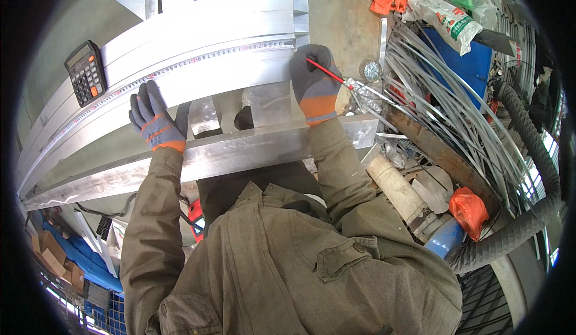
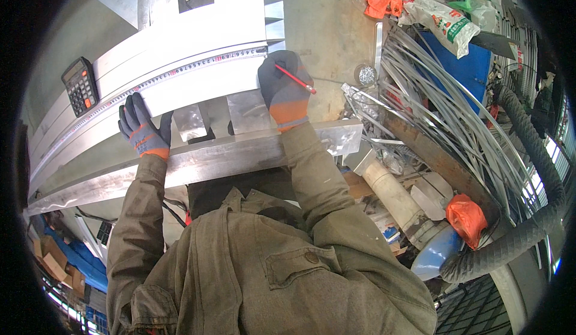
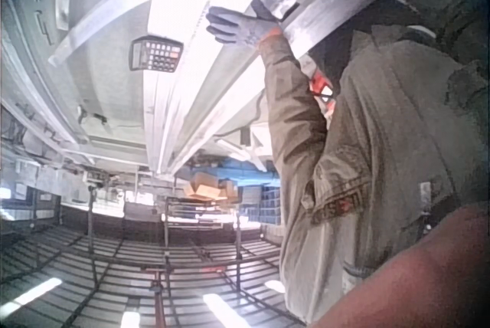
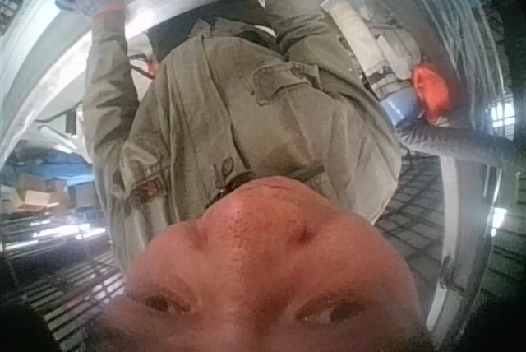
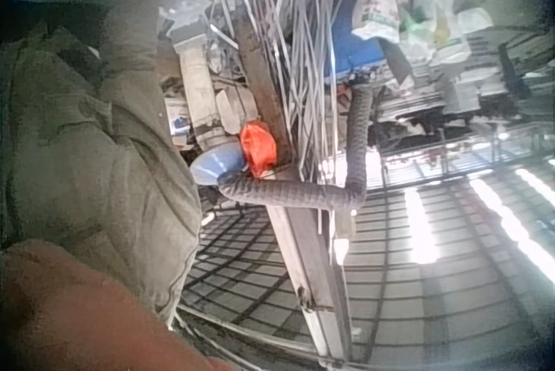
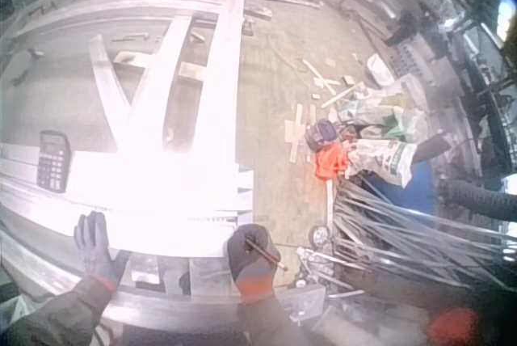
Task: The person uses a tape measure and a red pencil to mark measurement points along a long aluminum profile. They repeatedly slide the tape measure along the profile and make small marks at measured intervals.
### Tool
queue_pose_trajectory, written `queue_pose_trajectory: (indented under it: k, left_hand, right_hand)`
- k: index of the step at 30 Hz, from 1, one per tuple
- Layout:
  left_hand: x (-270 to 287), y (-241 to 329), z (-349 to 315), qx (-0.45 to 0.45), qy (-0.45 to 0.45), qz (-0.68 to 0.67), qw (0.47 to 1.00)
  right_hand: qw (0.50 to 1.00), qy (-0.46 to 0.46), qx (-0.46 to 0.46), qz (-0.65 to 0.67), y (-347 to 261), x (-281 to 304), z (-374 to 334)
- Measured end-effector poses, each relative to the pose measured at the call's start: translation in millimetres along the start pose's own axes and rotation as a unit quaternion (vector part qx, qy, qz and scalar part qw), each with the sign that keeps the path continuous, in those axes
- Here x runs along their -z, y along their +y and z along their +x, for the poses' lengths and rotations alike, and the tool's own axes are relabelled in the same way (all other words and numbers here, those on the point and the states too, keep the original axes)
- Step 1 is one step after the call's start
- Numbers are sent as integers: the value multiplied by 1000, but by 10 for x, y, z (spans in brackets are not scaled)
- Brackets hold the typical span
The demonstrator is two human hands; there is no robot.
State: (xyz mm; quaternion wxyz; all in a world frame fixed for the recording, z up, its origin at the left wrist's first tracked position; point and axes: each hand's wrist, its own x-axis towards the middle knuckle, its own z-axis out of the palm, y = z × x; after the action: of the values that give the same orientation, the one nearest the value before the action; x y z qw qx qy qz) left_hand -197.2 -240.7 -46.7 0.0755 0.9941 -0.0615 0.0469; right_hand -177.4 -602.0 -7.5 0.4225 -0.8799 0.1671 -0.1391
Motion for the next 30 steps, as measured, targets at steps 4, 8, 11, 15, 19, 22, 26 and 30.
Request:
queue_pose_trajectory:
  k: [4, 8, 11, 15, 19, 22, 26, 30]
  left_hand:
    - [6, -1, -4, 1, -3, -6, 1000]
    - [-4, -1, -3, 1, 1, 0, 1000]
    - [-1, -3, -4, 6, -6, 4, 1000]
    - [15, 2, 0, 1, -11, -1, 1000]
    - [24, 11, 11, 3, -14, 1, 1000]
    - [23, 11, 13, 1, -6, 2, 1000]
    - [22, 13, -11, 24, -50, 44, 998]
    - [27, 32, 34, 58, -109, 5, 992]
  right_hand:
    - [1000, -6, 13, 5, 25, -5, 32]
    - [999, 1, 33, 39, -1, 23, 15]
    - [999, -1, -7, 44, -23, 18, -17]
    - [999, -1, -5, 50, 2, -14, 8]
    - [999, 1, 1, 47, 23, -27, 12]
    - [991, -35, -25, 130, 93, -2, -21]
    - [993, 2, -95, 72, 241, -33, -187]
    - [921, 23, -184, 344, 230, -79, -295]
